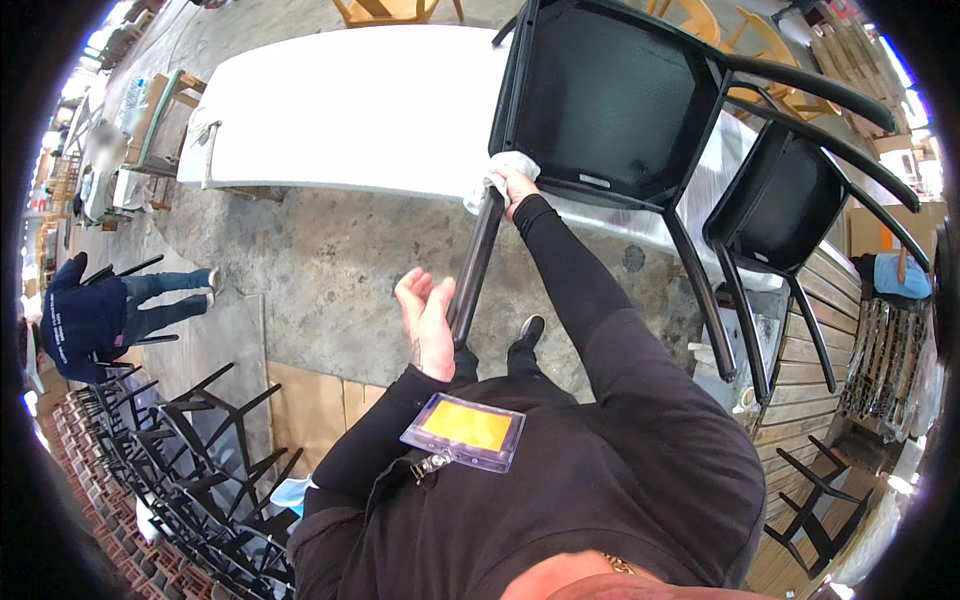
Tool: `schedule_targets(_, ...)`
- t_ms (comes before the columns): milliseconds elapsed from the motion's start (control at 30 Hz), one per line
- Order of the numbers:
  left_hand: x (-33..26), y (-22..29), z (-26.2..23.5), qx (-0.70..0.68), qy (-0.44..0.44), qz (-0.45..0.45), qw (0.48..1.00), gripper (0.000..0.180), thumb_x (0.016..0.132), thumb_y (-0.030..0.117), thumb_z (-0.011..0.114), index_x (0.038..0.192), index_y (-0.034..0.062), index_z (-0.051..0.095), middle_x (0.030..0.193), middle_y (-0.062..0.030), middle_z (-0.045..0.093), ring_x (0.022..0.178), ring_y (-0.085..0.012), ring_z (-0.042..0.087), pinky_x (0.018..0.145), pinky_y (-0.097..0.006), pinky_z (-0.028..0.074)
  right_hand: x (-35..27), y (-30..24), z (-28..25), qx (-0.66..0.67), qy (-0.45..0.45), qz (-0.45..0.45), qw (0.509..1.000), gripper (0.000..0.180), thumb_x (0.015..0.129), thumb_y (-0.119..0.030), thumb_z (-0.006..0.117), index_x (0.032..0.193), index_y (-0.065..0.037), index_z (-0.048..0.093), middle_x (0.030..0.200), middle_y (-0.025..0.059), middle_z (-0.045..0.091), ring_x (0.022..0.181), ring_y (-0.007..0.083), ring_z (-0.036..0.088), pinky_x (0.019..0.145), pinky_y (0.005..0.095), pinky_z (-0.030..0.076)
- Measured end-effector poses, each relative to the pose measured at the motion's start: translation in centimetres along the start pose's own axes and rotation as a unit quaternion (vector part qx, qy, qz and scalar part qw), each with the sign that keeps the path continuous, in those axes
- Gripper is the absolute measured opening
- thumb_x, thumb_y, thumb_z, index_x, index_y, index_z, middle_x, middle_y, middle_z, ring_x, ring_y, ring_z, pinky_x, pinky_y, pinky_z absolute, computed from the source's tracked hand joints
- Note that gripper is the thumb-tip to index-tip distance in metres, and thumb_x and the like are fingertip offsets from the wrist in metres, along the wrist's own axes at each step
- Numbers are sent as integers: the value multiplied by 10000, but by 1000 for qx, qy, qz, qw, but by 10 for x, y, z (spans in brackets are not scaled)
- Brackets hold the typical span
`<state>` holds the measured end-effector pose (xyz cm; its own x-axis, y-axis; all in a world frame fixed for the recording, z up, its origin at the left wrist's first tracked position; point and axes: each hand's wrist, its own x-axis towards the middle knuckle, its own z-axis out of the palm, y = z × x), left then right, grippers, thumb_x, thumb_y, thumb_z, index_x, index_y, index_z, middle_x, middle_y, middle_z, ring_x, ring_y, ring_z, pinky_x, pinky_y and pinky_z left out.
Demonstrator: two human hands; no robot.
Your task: The person wipes the seat and backrest of black chairs using a white cloth. They lift and reposition chairs, wipe multiple surfaces, and place the chairs back on the floor. The task is performed one chair at a time in a furniture warehouse.
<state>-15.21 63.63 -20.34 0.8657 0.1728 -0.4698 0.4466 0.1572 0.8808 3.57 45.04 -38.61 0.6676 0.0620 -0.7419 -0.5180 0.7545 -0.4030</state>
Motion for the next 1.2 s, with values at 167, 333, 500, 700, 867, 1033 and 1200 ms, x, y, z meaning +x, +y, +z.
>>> schedule_targets(167, -2, -5, 6, 36, 30, 146, 988, 562, 987, 346, 566, 1401, 16, 377, 1433, -194, 385, 1369, -274, 347, 1144, -401, 260, -174, 65, 21, -20, -13, 7, 1000, 258, 958, -288, 605, 1124, -94, 645, 1008, 42, 699, 918, 185, 669, 819, 378, 551)
schedule_targets(333, -1, -7, 4, 19, 41, 105, 993, 522, 1039, 437, 422, 1424, 85, 409, 1446, -137, 429, 1396, -240, 335, 1163, -420, 180, -247, 94, 21, -38, -69, 4, 997, 396, 885, -157, 693, 1246, -43, 577, 1166, 83, 645, 1121, 191, 608, 956, 369, 495)
schedule_targets(500, -1, -10, 0, 4, 48, 73, 996, 526, 1046, 470, 369, 1424, 107, 419, 1458, -124, 432, 1418, -229, 314, 1165, -461, 103, -22, 5, -1, 19, -1, -45, 999, 201, 850, -197, 690, 972, -39, 670, 894, 70, 675, 787, 230, 672, 745, 410, 550)
schedule_targets(700, -2, -9, 6, 17, 107, 220, 970, 486, 1067, 383, 373, 1364, 7, 447, 1388, -141, 468, 1353, -225, 388, 1154, -364, 223, -116, 61, 13, 40, -4, -64, 997, 236, 939, -276, 642, 1056, -71, 656, 971, 51, 674, 846, 175, 625, 787, 380, 524)
schedule_targets(867, 3, -7, 7, -17, 94, 172, 980, 463, 1051, 389, 430, 1299, 4, 504, 1322, -143, 526, 1302, -231, 447, 1121, -375, 290, -278, 71, 21, -115, -245, 44, 962, 392, 886, -219, 715, 1201, -8, 615, 1094, 69, 691, 983, 162, 654, 877, 343, 524)
schedule_targets(1033, 9, 3, 6, 90, 34, 150, 984, 349, 1020, 315, 531, 1211, 24, 563, 1173, -75, 563, 1163, -170, 499, 1045, -336, 369, -282, -55, -12, -406, -294, -235, 833, 647, 754, -226, 801, 1297, 21, 553, 1142, 150, 658, 1085, 271, 631, 999, 379, 465)
schedule_targets(1200, 29, 82, 27, 94, -50, 262, 959, 346, 1002, 286, 541, 1228, 25, 555, 1202, -70, 564, 1167, -165, 489, 1038, -318, 353, -264, -190, 63, -349, -183, -640, 660, 738, 722, -212, 830, 1348, -14, 492, 1383, 199, 444, 1305, 322, 430, 1112, 425, 326)
